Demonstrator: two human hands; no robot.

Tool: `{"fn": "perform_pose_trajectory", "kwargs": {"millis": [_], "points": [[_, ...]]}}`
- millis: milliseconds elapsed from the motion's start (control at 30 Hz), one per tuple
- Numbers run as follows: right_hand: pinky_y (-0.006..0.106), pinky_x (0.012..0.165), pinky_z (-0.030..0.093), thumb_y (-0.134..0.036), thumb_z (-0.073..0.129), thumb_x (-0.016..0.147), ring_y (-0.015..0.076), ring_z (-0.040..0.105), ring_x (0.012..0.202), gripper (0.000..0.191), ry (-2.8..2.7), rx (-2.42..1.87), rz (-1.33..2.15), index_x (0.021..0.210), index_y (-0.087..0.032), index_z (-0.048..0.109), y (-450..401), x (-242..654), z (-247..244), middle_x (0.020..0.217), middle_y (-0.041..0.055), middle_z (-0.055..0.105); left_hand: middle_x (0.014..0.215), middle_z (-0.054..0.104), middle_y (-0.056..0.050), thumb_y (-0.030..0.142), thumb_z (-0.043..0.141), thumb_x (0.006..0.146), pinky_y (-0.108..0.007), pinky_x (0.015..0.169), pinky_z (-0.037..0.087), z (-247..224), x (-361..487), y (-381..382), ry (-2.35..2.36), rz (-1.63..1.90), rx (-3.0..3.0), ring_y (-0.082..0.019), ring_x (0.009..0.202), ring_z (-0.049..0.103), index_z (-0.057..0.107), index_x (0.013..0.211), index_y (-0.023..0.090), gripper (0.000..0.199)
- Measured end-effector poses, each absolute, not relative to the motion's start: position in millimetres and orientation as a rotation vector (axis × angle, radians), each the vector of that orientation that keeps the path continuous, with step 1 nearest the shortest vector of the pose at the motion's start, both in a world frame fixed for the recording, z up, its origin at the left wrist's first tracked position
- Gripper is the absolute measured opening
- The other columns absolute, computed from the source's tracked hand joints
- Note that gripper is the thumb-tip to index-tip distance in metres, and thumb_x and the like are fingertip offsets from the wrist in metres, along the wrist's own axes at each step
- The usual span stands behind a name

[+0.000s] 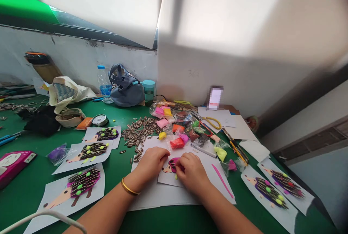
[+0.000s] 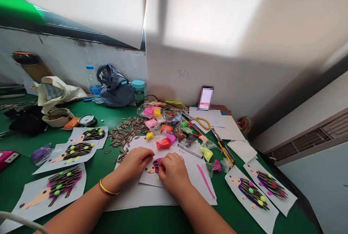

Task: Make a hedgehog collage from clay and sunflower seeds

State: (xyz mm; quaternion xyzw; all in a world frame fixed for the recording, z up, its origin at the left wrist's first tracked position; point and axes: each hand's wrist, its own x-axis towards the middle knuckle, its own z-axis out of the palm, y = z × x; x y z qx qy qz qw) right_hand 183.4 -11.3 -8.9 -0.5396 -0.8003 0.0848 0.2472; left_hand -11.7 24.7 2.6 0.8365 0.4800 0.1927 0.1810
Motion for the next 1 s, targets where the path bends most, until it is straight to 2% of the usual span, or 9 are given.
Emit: {"fn": "perform_pose_trajectory", "kwargs": {"millis": [200, 300, 400, 500, 767, 900, 1000], "points": [[0.033, 0.076, 0.034, -0.020, 0.067, 0.078, 0.0199, 0.054, 0.083, 0.006, -2.147, -1.461, 0.263, 0.075, -0.021, 0.063, -16, 187, 0, 0.080, 0.0027, 0.063, 0.098, 0.072, -0.005, 0.021, 0.054, 0.089, -0.032, 0.084, 0.045, 9, -17, 27, 1.422, 0.573, 2.377, -0.021, 0.095, 0.063, 0.069, 0.097, 0.023, 0.017], [0.033, 0.078, 0.034, -0.024, 0.065, 0.082, 0.0198, 0.053, 0.083, 0.008, -2.117, -1.457, 0.298, 0.076, -0.021, 0.062, -16, 190, 5, 0.081, 0.0029, 0.062, 0.100, 0.068, -0.007, 0.027, 0.058, 0.088, -0.036, 0.085, 0.044, 16, -30, 34, 1.740, 0.522, 2.388, -0.024, 0.098, 0.061, 0.069, 0.094, 0.022, 0.014], [0.033, 0.077, 0.034, -0.023, 0.061, 0.085, 0.0192, 0.053, 0.082, 0.011, -2.101, -1.464, 0.325, 0.074, -0.021, 0.062, -14, 194, 6, 0.079, 0.0028, 0.061, 0.106, 0.066, -0.009, 0.031, 0.059, 0.086, -0.040, 0.085, 0.043, 20, -47, 43, 2.099, 0.398, 2.325, -0.028, 0.102, 0.059, 0.068, 0.103, 0.023, 0.021], [0.032, 0.076, 0.034, -0.022, 0.058, 0.087, 0.0188, 0.053, 0.081, 0.013, -2.091, -1.443, 0.348, 0.074, -0.021, 0.062, -12, 195, 5, 0.079, 0.0029, 0.062, 0.105, 0.066, -0.010, 0.035, 0.056, 0.087, -0.041, 0.083, 0.042, 19, -60, 51, 2.255, 0.290, 2.274, -0.030, 0.102, 0.059, 0.066, 0.106, 0.021, 0.026], [0.032, 0.074, 0.035, -0.020, 0.057, 0.088, 0.0185, 0.054, 0.082, 0.015, -2.085, -1.429, 0.393, 0.075, -0.021, 0.064, -11, 196, 2, 0.080, 0.0030, 0.063, 0.097, 0.069, -0.008, 0.028, 0.048, 0.089, -0.038, 0.077, 0.041, 14, -56, 55, 2.195, 0.224, 2.286, -0.028, 0.097, 0.062, 0.068, 0.091, 0.022, 0.021], [0.031, 0.075, 0.036, -0.019, 0.057, 0.088, 0.0184, 0.054, 0.081, 0.015, -2.076, -1.407, 0.387, 0.075, -0.020, 0.064, -9, 198, 1, 0.079, 0.0030, 0.062, 0.098, 0.071, -0.008, 0.019, 0.048, 0.088, -0.037, 0.078, 0.042, 16, -51, 53, 2.178, 0.316, 2.311, -0.028, 0.096, 0.064, 0.065, 0.101, 0.022, 0.022], [0.031, 0.076, 0.037, -0.020, 0.056, 0.088, 0.0186, 0.054, 0.081, 0.014, -2.053, -1.382, 0.386, 0.077, -0.020, 0.065, -9, 199, 1, 0.079, 0.0030, 0.062, 0.103, 0.071, -0.009, 0.017, 0.049, 0.088, -0.037, 0.079, 0.044, 18, -48, 51, 2.126, 0.510, 2.271, -0.027, 0.098, 0.065, 0.062, 0.112, 0.021, 0.027]]}}
